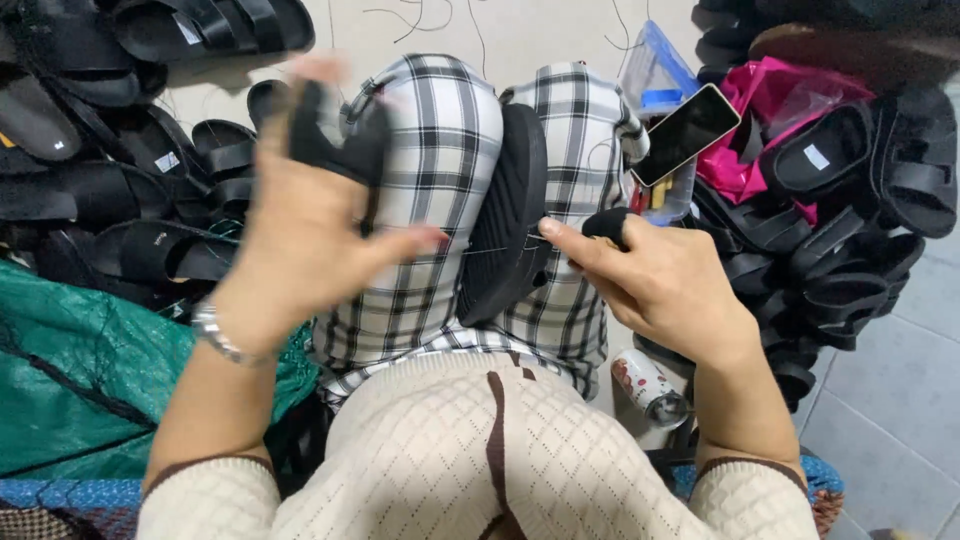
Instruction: Hand-stitching the sole of a black sandal using a needle and thread to secure the components.
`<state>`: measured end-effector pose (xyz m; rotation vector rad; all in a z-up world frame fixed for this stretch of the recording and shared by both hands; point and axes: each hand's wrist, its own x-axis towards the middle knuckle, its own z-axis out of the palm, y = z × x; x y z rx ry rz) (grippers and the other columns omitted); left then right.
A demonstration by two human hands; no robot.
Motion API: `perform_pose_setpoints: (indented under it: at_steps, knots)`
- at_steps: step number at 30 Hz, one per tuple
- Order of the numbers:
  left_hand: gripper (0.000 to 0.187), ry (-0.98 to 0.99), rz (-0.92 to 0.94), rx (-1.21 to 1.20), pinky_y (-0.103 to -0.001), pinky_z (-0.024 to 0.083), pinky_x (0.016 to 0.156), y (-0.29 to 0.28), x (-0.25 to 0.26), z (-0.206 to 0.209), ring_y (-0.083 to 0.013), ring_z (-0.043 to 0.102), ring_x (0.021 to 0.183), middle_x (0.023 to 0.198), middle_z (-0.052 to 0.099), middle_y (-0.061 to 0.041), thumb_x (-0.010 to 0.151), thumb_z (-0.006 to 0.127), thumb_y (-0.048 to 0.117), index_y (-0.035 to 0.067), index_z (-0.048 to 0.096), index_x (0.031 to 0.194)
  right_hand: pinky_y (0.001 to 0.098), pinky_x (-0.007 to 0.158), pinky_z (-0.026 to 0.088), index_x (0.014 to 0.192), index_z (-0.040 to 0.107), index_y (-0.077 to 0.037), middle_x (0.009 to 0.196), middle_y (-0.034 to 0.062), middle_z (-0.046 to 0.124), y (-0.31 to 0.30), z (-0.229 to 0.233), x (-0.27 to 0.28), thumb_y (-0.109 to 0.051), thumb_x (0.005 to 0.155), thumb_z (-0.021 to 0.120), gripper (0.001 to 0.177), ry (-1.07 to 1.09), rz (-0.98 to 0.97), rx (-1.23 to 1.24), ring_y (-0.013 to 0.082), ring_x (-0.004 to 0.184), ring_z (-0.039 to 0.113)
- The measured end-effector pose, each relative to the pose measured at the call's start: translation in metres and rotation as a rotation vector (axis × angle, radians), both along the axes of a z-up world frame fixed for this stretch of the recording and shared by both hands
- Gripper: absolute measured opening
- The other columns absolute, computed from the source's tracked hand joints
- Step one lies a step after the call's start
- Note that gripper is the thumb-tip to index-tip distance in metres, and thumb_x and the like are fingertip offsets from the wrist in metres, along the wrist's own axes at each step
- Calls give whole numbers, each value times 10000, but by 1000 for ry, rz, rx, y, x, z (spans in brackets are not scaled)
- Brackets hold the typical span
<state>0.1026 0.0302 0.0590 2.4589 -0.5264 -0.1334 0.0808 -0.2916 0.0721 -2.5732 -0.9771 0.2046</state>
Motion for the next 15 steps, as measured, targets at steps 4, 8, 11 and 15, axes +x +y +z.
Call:
perform_pose_setpoints:
  at_steps: [4,8,11,15]
  knots:
    - [1030,16,-149,-7,-639,16,1251,-31,-2,-18,-349,-52,1505,1662,130,-190,693,951,626,208,543,1542,323,431,304,1370,679,-217,666,15,400,-2,2,1,-119,884,729,498,12,13,-53,169,470,354]
    - [1103,-29,-253,-15,-654,-60,1186,-41,4,-16,-391,-72,1487,1665,173,-186,652,911,661,132,547,1549,312,422,290,1356,696,-232,650,12,395,-2,4,4,-99,881,730,495,-9,20,-55,158,464,332]
    - [1102,-53,-261,-17,-672,-68,1164,-43,5,-15,-408,-71,1472,1659,222,-191,607,932,606,126,573,1530,320,423,294,1352,698,-234,642,13,390,-2,5,6,-101,877,731,495,-10,36,-51,163,468,342]
    - [1053,-71,-248,-46,-686,-82,1157,-44,4,-17,-409,-66,1467,1652,280,-172,579,946,570,133,633,1485,324,416,299,1361,690,-249,634,10,402,-5,7,11,-93,823,733,562,-17,73,-87,161,466,389]
